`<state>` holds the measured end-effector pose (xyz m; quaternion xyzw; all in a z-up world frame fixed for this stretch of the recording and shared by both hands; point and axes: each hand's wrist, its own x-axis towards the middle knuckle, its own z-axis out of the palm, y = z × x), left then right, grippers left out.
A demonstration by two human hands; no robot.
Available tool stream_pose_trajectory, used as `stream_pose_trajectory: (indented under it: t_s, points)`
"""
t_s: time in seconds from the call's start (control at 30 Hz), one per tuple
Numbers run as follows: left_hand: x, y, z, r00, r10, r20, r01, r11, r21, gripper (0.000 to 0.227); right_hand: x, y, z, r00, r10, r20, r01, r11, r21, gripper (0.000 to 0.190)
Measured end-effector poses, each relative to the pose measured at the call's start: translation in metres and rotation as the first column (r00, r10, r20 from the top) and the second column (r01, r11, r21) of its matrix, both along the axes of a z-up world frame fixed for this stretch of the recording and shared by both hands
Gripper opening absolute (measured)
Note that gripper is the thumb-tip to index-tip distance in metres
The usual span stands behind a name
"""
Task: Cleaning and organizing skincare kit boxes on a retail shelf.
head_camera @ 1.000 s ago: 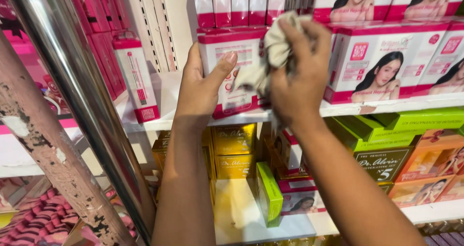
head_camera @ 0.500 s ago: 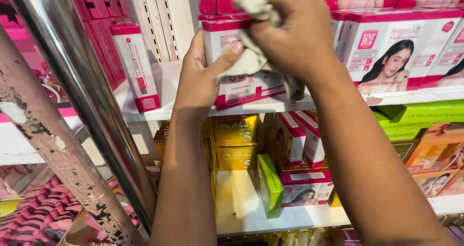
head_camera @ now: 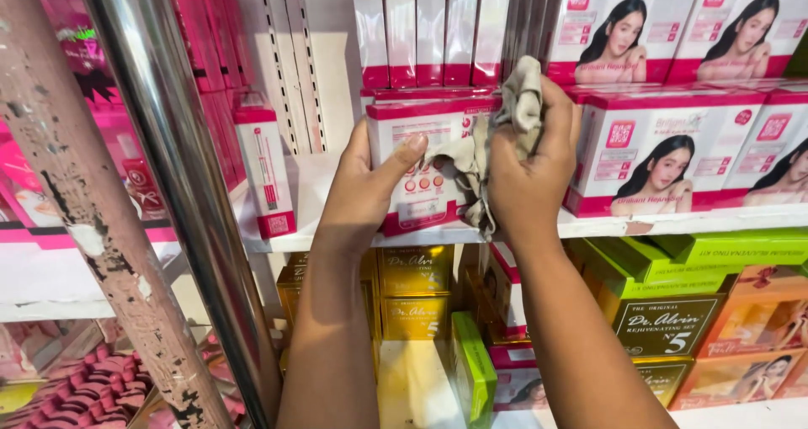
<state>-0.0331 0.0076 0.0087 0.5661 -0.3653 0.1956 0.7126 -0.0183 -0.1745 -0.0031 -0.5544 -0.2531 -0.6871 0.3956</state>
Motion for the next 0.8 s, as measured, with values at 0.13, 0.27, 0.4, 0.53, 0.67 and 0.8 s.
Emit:
stream_pose_trajectory:
  t_s: [0.13,0.27,0.4,0.53,0.67,0.8]
  points:
    - [-0.006,-0.002,0.005,0.997,0.002,-0.074,-0.003,1.000,-0.012,0.049,0.014,-0.006,0.000,0.988,0.151,-0.022,-0.150,0.988,0.044,0.043]
    - [-0.005,-0.002,0.006,0.994,0.091,-0.060,-0.091,0.996,0.010,0.048,0.013,-0.008,0.005,0.941,0.294,-0.168,-0.268,0.950,0.159,0.031]
    - [0.010,-0.003,0.000,0.982,0.190,-0.003,-0.190,0.982,0.011,0.058,0.012,-0.012,-0.002,0.918,0.020,-0.396,0.009,0.997,0.072,0.035]
    - [0.033,0.003,-0.012,0.926,0.376,0.028,-0.376,0.922,0.092,0.068,-0.005,0.006,-0.010,0.954,-0.187,-0.233,0.183,0.982,-0.037,0.045]
    - [0.024,0.002,-0.006,0.987,0.158,-0.029,-0.158,0.987,0.023,0.071,-0.035,0.027,-0.007,0.973,-0.229,-0.023,0.213,0.934,-0.288,0.067]
    - [0.035,0.002,-0.012,0.987,-0.102,-0.123,0.089,0.991,-0.102,0.064,-0.039,0.026,-0.008,0.978,-0.191,-0.088,0.116,0.836,-0.536,0.076]
